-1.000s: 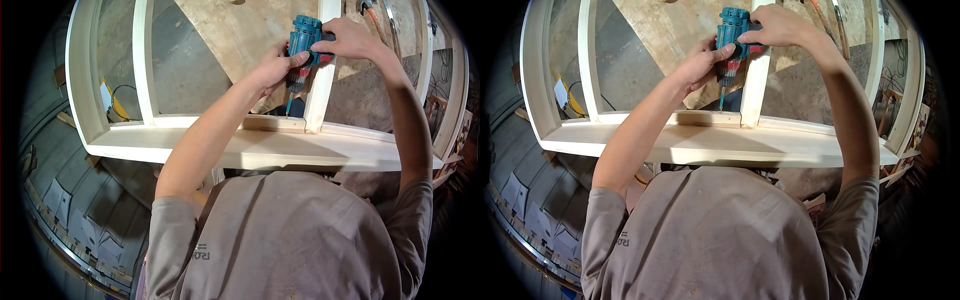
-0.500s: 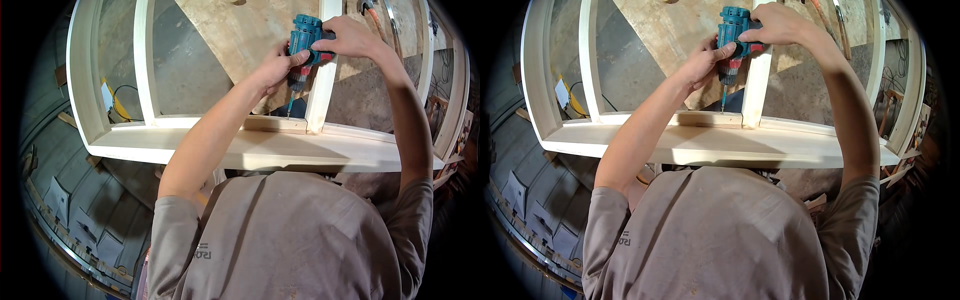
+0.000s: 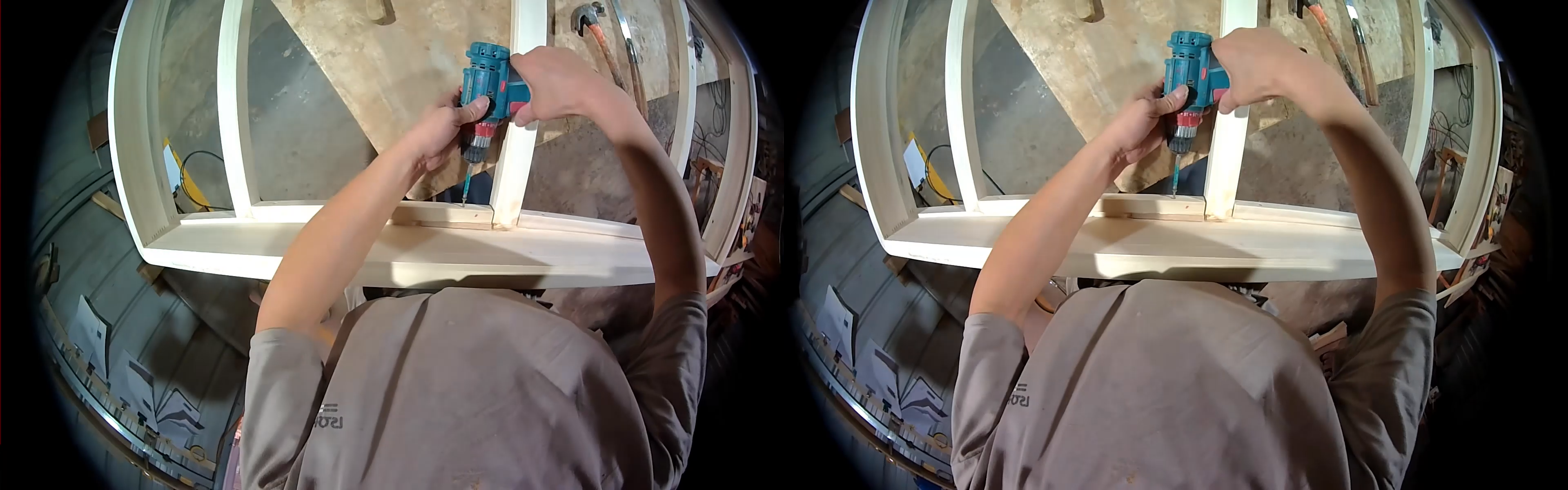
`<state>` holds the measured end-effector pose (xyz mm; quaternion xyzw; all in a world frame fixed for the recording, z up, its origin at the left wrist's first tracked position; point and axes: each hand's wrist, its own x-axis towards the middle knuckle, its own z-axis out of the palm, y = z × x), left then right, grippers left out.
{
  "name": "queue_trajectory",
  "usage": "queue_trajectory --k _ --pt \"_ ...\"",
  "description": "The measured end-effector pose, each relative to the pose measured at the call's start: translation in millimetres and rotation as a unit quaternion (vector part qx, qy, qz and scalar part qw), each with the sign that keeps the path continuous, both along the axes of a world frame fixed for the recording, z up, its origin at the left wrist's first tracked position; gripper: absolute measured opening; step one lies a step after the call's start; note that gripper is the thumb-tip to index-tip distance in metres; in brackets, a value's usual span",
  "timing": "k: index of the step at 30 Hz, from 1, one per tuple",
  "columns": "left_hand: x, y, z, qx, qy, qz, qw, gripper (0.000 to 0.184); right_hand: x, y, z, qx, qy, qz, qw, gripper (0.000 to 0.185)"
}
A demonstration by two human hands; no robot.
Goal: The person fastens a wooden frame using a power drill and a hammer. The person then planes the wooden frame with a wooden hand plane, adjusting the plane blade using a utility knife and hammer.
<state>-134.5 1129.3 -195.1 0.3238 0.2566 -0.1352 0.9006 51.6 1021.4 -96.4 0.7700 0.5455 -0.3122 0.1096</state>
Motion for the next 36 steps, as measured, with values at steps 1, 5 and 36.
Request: queue_trajectory --k 1,5,36 --pt "-0.6 -1.2 -1.2 -0.011 0.002 0.009 1.000 0.043 -2.0 -0.6 -0.7 -0.004 -0.012 0.014 1.000 0.060" --pt "0.7 -4.2 1.4 -0.027 0.017 0.026 0.999 0.040 -7.0 -4.7 -2.3 0.023 -0.037 0.031 0.999 0.056" --pt "-1.5 4.2 24.0 -0.067 0.129 0.084 0.986 0.045 -6.1 -5.5 -12.6 0.065 -0.058 0.057 0.995 0.045"
